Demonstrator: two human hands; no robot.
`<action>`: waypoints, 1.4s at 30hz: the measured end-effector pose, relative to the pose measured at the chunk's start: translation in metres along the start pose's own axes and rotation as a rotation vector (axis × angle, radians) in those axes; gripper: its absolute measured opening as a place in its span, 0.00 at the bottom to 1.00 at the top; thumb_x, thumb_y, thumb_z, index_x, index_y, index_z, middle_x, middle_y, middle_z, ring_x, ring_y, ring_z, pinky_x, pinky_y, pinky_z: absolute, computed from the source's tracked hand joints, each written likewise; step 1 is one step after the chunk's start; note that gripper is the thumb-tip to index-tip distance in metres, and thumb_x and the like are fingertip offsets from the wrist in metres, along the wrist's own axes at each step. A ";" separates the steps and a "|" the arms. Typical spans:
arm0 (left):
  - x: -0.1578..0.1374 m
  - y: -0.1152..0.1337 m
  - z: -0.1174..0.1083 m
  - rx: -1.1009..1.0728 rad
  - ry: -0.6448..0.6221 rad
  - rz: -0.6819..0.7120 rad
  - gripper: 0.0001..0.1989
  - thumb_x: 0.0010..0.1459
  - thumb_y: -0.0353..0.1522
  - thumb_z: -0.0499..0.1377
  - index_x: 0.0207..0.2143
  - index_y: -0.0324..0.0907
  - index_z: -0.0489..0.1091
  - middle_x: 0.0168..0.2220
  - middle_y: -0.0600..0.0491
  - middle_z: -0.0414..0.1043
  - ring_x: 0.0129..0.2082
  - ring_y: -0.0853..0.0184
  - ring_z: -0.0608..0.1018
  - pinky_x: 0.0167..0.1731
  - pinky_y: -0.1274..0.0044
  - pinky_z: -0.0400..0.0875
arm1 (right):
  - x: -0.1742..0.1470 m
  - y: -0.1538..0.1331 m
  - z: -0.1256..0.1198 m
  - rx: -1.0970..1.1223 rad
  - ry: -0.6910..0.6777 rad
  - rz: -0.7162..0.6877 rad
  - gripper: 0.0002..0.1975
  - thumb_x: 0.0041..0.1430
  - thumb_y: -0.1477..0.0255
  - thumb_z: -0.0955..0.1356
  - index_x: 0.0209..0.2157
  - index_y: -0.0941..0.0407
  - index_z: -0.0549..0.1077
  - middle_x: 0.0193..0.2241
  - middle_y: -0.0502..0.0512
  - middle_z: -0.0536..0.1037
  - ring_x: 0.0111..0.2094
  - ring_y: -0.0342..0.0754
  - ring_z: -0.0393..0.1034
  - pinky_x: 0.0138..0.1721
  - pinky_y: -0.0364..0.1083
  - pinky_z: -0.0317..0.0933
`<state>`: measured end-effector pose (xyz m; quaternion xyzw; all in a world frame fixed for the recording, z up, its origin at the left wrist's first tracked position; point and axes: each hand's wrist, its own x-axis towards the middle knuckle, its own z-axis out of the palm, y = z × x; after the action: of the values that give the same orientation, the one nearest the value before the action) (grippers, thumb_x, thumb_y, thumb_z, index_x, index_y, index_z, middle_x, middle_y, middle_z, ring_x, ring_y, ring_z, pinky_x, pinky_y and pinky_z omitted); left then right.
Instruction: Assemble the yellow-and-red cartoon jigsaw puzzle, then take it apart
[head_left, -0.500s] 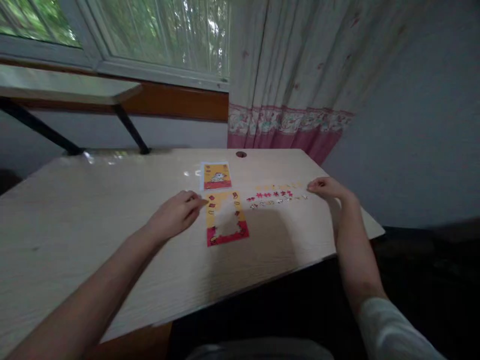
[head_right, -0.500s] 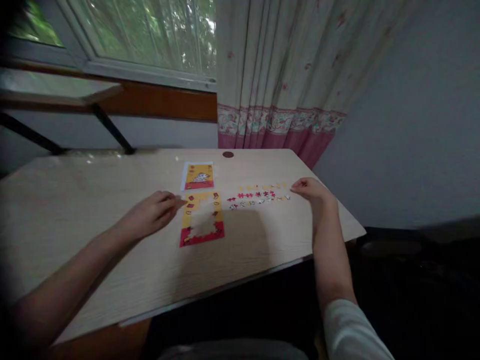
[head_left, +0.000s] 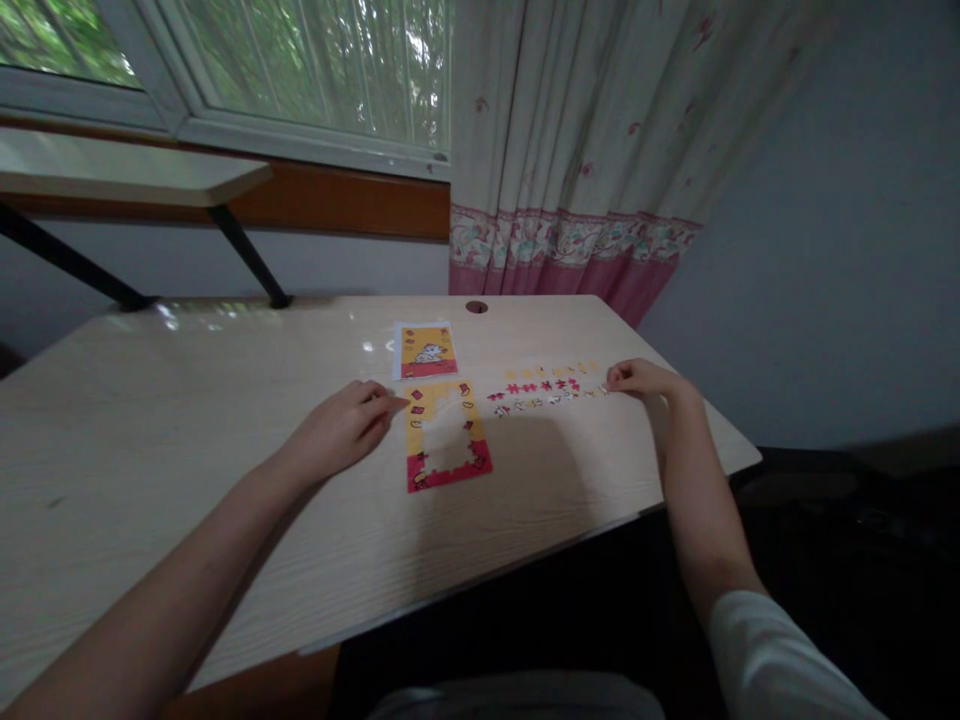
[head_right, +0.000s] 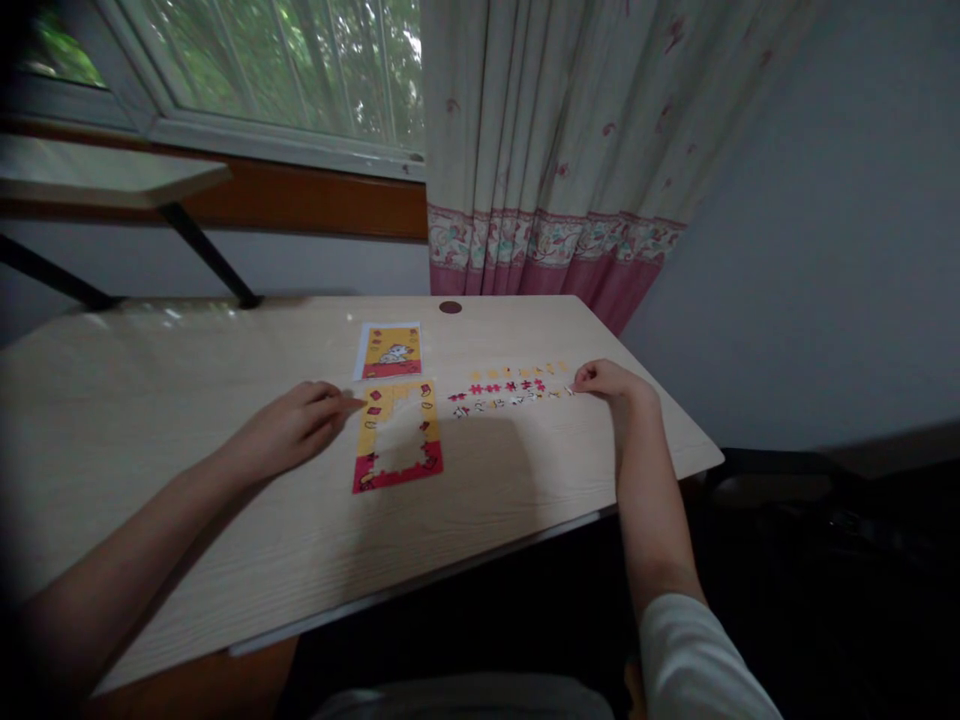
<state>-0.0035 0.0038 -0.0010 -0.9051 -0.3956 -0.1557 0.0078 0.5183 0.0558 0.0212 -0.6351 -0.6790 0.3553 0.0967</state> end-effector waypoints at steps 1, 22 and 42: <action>0.000 0.000 0.000 -0.001 0.006 0.000 0.19 0.62 0.31 0.47 0.49 0.36 0.71 0.40 0.43 0.68 0.40 0.59 0.71 0.41 0.68 0.69 | -0.001 0.001 0.000 0.010 0.006 -0.013 0.26 0.34 0.49 0.72 0.23 0.58 0.70 0.16 0.45 0.64 0.19 0.37 0.53 0.22 0.41 0.46; -0.002 0.016 -0.008 -0.130 -0.058 0.076 0.18 0.58 0.26 0.49 0.43 0.41 0.76 0.37 0.46 0.69 0.37 0.63 0.71 0.39 0.71 0.70 | 0.017 0.035 0.002 -0.198 0.675 0.088 0.17 0.50 0.64 0.68 0.39 0.59 0.79 0.29 0.57 0.78 0.29 0.47 0.68 0.35 0.46 0.62; -0.002 0.012 -0.005 -0.114 -0.055 0.073 0.16 0.59 0.29 0.49 0.42 0.43 0.76 0.35 0.47 0.71 0.36 0.62 0.72 0.38 0.71 0.69 | 0.021 0.012 0.013 -0.228 0.536 -0.087 0.13 0.53 0.71 0.66 0.39 0.58 0.78 0.37 0.59 0.80 0.36 0.49 0.72 0.43 0.48 0.64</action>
<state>0.0029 -0.0064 0.0045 -0.9218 -0.3530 -0.1527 -0.0491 0.5167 0.0703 -0.0020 -0.6832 -0.6916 0.0917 0.2158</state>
